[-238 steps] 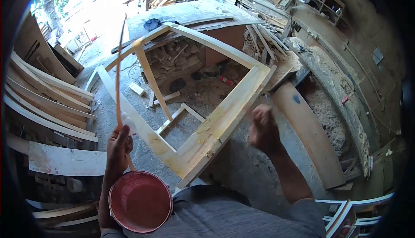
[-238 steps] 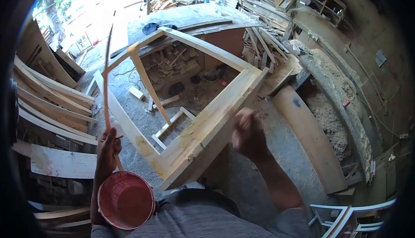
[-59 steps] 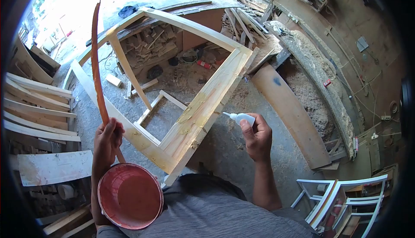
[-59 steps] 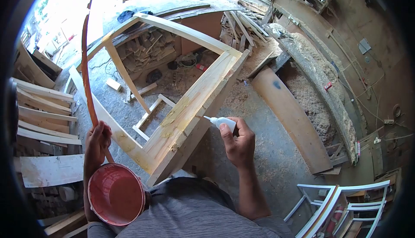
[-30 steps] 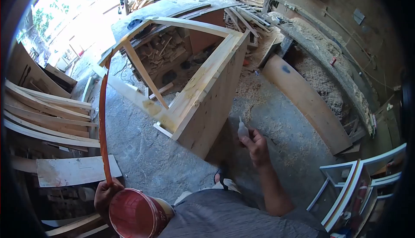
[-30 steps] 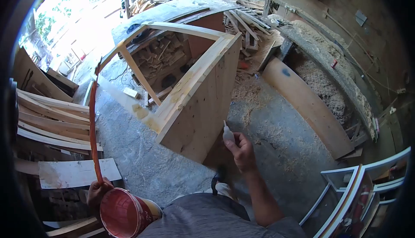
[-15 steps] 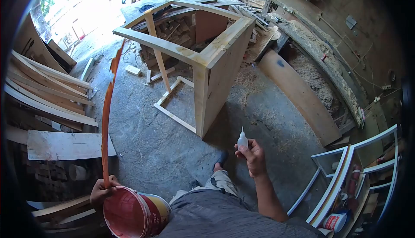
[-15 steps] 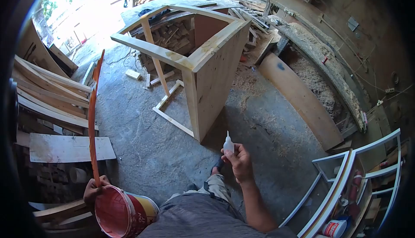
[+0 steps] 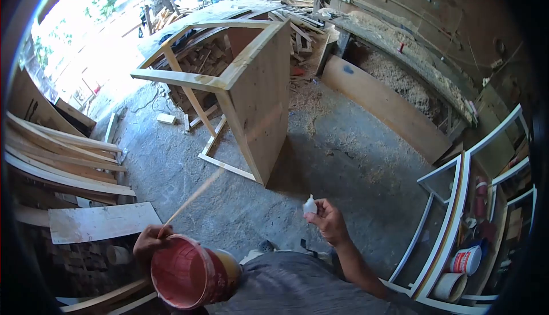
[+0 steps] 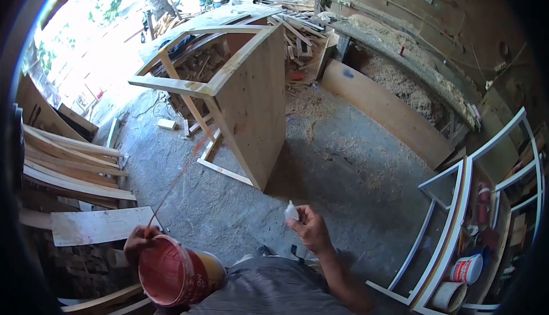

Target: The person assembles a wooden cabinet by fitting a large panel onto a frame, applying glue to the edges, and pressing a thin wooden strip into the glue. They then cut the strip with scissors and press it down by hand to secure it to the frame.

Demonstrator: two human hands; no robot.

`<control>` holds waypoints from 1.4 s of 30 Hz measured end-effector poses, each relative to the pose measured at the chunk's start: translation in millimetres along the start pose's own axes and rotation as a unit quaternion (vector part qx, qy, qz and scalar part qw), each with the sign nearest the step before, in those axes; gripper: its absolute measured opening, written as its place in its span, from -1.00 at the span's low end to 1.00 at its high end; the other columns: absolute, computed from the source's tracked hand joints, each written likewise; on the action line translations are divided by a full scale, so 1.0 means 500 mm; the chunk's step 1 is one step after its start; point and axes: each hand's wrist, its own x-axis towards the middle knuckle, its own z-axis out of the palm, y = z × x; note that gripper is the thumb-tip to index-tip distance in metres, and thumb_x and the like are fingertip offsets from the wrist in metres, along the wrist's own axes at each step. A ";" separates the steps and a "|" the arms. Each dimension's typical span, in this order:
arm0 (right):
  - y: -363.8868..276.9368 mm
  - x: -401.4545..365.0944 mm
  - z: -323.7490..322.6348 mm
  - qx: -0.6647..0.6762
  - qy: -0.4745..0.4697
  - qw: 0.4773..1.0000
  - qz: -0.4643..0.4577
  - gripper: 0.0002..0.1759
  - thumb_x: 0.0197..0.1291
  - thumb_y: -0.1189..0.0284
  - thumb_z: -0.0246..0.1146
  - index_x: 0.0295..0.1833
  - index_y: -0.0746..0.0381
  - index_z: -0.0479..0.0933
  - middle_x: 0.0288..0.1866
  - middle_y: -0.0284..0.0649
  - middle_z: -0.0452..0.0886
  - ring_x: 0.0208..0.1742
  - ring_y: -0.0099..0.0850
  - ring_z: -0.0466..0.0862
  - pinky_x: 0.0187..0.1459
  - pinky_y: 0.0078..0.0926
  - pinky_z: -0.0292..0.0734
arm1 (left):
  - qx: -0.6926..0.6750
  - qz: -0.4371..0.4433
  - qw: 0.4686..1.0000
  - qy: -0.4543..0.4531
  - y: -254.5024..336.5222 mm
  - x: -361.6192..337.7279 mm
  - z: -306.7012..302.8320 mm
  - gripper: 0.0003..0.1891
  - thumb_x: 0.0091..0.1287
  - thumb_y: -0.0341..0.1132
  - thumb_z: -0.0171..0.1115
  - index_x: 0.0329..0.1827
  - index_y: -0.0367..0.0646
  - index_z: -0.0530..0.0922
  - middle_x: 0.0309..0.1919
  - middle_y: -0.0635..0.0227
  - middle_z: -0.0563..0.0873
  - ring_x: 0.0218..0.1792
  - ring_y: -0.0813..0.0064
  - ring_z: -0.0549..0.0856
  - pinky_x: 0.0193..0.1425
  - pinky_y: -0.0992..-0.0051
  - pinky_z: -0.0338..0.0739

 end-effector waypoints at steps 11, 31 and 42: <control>-0.005 -0.250 -0.518 -0.049 0.264 0.963 0.003 -0.64 0.22 0.38 0.48 0.06 0.27 0.60 -0.08 -0.31 0.69 -0.09 -0.54 0.65 0.03 -0.51 0.56 | 0.395 0.093 0.912 0.060 0.065 0.343 0.307 -0.70 0.36 -0.27 0.41 0.05 -0.25 0.76 -0.20 0.43 0.79 -0.20 0.64 0.69 -0.09 0.49 0.63; -0.066 0.031 -0.997 -0.106 0.241 0.965 -0.002 -0.73 0.26 0.41 0.43 -0.02 0.28 0.57 -0.13 -0.28 0.65 -0.08 -0.49 0.63 0.02 -0.44 0.54 | 0.269 0.048 0.945 0.178 -0.245 1.021 1.036 -0.66 0.18 -0.16 0.36 -0.22 -0.29 0.59 -0.28 0.02 0.74 -0.18 0.21 0.73 -0.08 0.22 0.59; -0.394 0.659 -1.179 -0.336 0.194 0.914 -0.121 -0.70 0.20 0.39 0.46 -0.02 0.29 0.63 -0.18 -0.05 0.71 -0.18 -0.24 0.74 -0.10 -0.29 0.62 | 0.378 0.129 0.915 0.064 0.175 1.469 1.307 -0.61 0.25 -0.12 0.38 -0.19 -0.29 0.48 -0.31 -0.07 0.70 -0.19 -0.03 0.73 -0.11 0.14 0.57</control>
